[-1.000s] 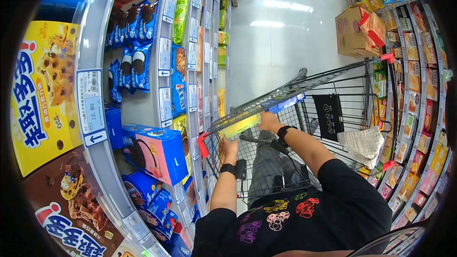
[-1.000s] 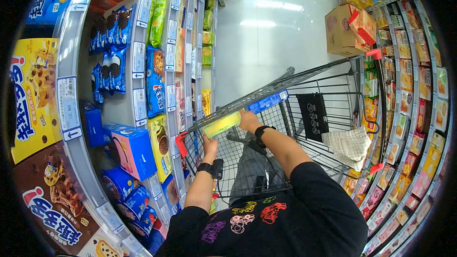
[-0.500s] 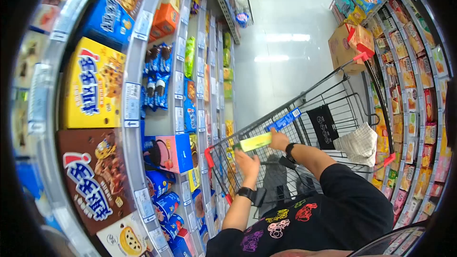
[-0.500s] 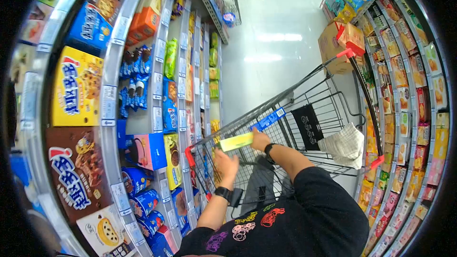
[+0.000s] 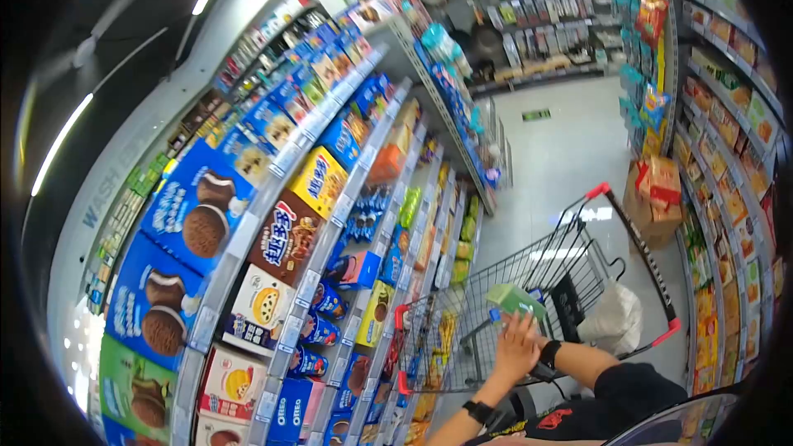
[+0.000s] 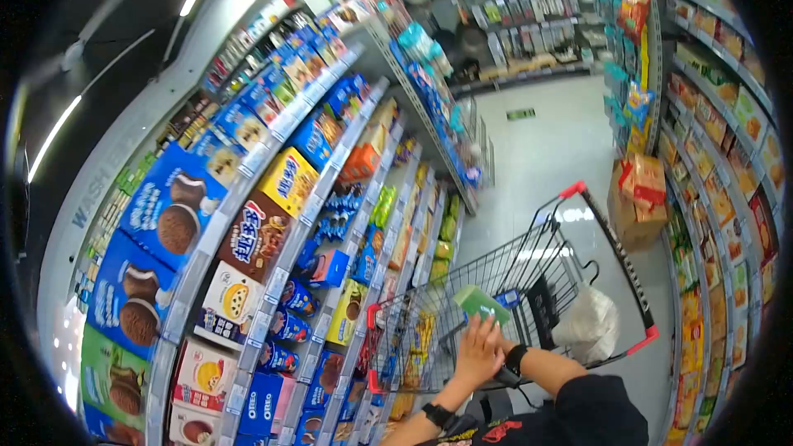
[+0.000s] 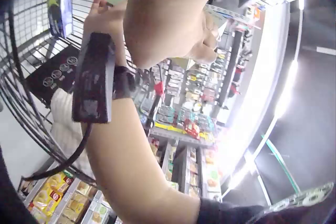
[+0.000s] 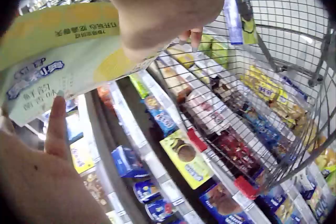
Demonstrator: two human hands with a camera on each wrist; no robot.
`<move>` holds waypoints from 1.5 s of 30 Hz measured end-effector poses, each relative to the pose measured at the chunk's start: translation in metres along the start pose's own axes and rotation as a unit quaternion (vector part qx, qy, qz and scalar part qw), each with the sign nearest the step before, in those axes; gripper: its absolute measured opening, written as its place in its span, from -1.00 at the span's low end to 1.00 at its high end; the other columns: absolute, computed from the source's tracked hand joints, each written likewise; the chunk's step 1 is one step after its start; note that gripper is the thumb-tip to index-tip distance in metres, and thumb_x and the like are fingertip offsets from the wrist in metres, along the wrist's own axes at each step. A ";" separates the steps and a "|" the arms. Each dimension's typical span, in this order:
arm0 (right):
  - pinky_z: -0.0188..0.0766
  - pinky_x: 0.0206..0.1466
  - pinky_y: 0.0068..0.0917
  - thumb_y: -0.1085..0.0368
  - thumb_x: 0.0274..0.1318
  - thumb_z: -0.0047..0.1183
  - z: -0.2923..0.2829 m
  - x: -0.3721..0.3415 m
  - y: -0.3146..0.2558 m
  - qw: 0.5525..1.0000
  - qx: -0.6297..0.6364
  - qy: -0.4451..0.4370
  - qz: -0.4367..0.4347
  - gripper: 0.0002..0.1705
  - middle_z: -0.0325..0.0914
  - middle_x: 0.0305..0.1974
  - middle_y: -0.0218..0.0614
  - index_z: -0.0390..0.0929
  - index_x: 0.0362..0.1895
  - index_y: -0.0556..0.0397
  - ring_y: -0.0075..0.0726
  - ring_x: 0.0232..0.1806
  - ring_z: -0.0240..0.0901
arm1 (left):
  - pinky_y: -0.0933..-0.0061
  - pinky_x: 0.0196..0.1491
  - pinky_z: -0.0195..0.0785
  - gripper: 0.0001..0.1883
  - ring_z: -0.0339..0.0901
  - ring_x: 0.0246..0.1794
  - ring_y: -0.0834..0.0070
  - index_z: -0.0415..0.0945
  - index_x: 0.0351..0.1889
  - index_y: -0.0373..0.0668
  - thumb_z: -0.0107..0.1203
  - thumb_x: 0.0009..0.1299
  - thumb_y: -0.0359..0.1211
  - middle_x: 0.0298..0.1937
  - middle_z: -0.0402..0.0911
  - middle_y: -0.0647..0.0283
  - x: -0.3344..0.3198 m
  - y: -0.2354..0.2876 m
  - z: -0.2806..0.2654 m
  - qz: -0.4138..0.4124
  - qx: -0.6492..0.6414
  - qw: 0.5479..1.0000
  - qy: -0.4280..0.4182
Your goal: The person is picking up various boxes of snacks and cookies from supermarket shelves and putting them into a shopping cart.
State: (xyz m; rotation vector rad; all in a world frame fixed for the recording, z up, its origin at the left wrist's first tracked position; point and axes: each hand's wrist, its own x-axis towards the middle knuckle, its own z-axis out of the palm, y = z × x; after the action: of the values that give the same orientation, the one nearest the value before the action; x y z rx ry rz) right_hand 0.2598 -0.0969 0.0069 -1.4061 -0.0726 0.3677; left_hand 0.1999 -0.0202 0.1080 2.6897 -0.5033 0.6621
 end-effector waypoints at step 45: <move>0.28 0.07 -0.22 0.09 -0.13 0.23 0.236 -0.461 -0.198 0.855 0.166 -0.304 -0.387 -0.11 0.26 0.05 -0.03 -0.03 0.18 0.12 -0.15 0.11 0.26 | -0.30 0.15 -0.15 -0.49 -0.02 0.34 0.45 0.22 0.14 0.58 0.09 0.20 -0.01 0.28 0.18 0.58 -0.360 0.303 -0.406 0.026 0.511 0.777 0.368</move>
State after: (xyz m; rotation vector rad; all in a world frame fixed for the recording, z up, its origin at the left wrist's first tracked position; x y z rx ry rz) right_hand -0.1954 -0.0320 0.3162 -0.7748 -1.0207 0.1189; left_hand -0.3770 -0.0385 0.3391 2.8425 0.0651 2.4348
